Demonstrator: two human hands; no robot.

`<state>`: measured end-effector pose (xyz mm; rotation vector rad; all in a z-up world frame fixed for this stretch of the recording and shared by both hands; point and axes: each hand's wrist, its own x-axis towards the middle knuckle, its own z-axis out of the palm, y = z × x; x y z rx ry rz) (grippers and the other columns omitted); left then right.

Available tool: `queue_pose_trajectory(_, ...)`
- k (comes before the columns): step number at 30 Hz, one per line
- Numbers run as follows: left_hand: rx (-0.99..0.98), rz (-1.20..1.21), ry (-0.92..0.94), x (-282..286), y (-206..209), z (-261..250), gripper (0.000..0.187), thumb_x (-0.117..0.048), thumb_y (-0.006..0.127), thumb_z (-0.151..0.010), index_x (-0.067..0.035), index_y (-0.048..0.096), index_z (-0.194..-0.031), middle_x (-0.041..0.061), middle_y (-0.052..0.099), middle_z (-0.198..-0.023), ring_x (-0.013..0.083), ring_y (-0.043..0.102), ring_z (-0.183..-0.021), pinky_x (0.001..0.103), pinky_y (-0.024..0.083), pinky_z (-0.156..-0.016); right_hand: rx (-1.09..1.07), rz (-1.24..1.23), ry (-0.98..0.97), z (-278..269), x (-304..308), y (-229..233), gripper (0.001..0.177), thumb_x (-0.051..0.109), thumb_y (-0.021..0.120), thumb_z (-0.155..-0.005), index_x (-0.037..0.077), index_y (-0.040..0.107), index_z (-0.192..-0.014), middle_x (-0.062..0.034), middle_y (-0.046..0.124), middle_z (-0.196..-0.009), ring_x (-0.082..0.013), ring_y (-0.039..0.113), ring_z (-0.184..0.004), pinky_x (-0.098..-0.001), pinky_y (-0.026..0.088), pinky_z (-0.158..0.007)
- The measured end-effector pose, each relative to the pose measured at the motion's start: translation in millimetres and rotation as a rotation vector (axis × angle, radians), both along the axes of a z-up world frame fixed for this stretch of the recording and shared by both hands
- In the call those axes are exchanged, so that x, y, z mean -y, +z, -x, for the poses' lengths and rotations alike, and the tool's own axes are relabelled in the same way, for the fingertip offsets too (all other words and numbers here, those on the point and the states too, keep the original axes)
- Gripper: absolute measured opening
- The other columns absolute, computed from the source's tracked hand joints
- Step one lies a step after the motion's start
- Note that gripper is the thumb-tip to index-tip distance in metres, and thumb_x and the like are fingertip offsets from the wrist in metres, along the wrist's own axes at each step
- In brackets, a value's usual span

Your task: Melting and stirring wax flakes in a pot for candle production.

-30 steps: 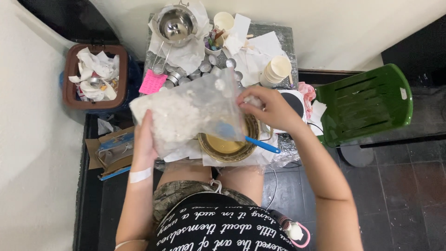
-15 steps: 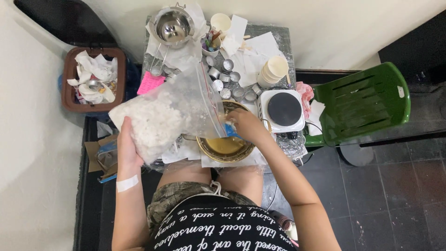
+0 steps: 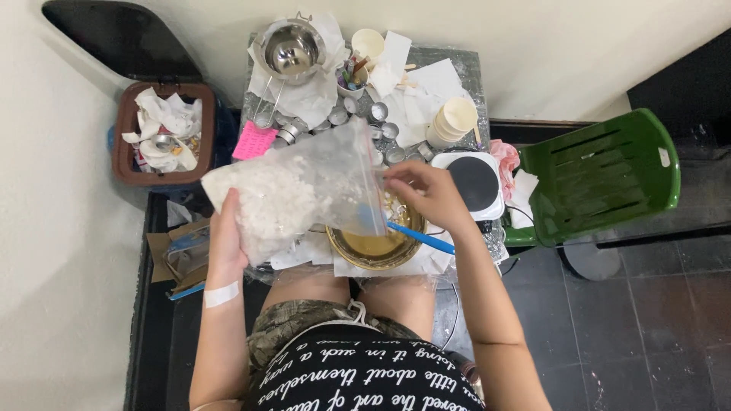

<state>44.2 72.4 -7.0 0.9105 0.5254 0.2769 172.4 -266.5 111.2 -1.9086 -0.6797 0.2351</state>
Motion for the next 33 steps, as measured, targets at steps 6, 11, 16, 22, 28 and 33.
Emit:
queue_pose_trajectory(6,-0.022,-0.011,0.009,8.2,9.1,-6.3,0.06,-0.036,0.06,-0.1,0.003,0.048,-0.143,0.016,0.062,-0.139,0.0234,0.065,-0.123,0.036,0.054,-0.1,-0.118,0.162,0.121,-12.0,-33.1,35.3,0.031,0.009,0.073,-0.093,0.007,0.072,-0.123,-0.0041,0.079,-0.094,-0.01,0.069,-0.078,-0.0259,0.058,-0.072)
queue_pose_trajectory(11,-0.024,-0.015,0.02,6.8,6.0,-9.0,0.059,-0.035,0.062,-0.099,0.003,0.05,-0.142,0.016,0.064,-0.137,0.0235,0.065,-0.122,0.035,0.054,-0.099,-0.068,0.147,0.388,-28.2,-49.4,37.2,0.04,0.01,0.075,-0.091,0.009,0.067,-0.131,-0.0075,0.075,-0.114,-0.0156,0.072,-0.096,-0.0309,0.06,-0.085)
queue_pose_trajectory(16,-0.07,-0.091,-0.049,23.7,16.1,-18.0,0.058,-0.034,0.063,-0.098,0.004,0.053,-0.14,0.016,0.067,-0.133,0.0233,0.068,-0.118,0.035,0.056,-0.098,-0.087,0.221,0.664,-33.5,-82.1,10.1,0.051,0.015,0.068,-0.093,0.012,0.056,-0.143,-0.0124,0.064,-0.139,-0.0215,0.072,-0.114,-0.0374,0.057,-0.099)
queue_pose_trajectory(22,-0.109,-0.076,-0.056,41.9,15.7,-21.7,0.055,-0.031,0.065,-0.097,0.003,0.053,-0.139,0.014,0.067,-0.131,0.0209,0.067,-0.116,0.034,0.055,-0.095,0.363,0.204,0.671,-19.1,-96.5,-19.4,0.067,0.027,0.08,-0.077,0.008,0.06,-0.139,-0.0194,0.065,-0.13,-0.0389,0.066,-0.113,-0.0442,0.051,-0.097)
queue_pose_trajectory(28,-0.119,-0.072,-0.076,43.8,10.1,-20.4,0.056,-0.032,0.064,-0.098,0.003,0.054,-0.139,0.014,0.067,-0.131,0.0206,0.067,-0.115,0.033,0.055,-0.095,0.258,0.328,0.683,-16.6,-87.2,-12.9,0.051,0.027,0.078,-0.077,0.009,0.066,-0.123,-0.0162,0.068,-0.114,-0.0383,0.067,-0.104,-0.0449,0.053,-0.089)
queue_pose_trajectory(33,-0.095,-0.024,-0.06,37.9,0.2,-20.5,0.058,-0.034,0.064,-0.098,0.004,0.052,-0.14,0.015,0.067,-0.131,0.0218,0.068,-0.115,0.034,0.056,-0.094,0.272,0.221,0.612,-28.8,-77.4,-9.4,0.029,0.02,0.075,-0.086,0.01,0.068,-0.113,-0.0111,0.073,-0.108,-0.0325,0.069,-0.098,-0.0415,0.054,-0.086)
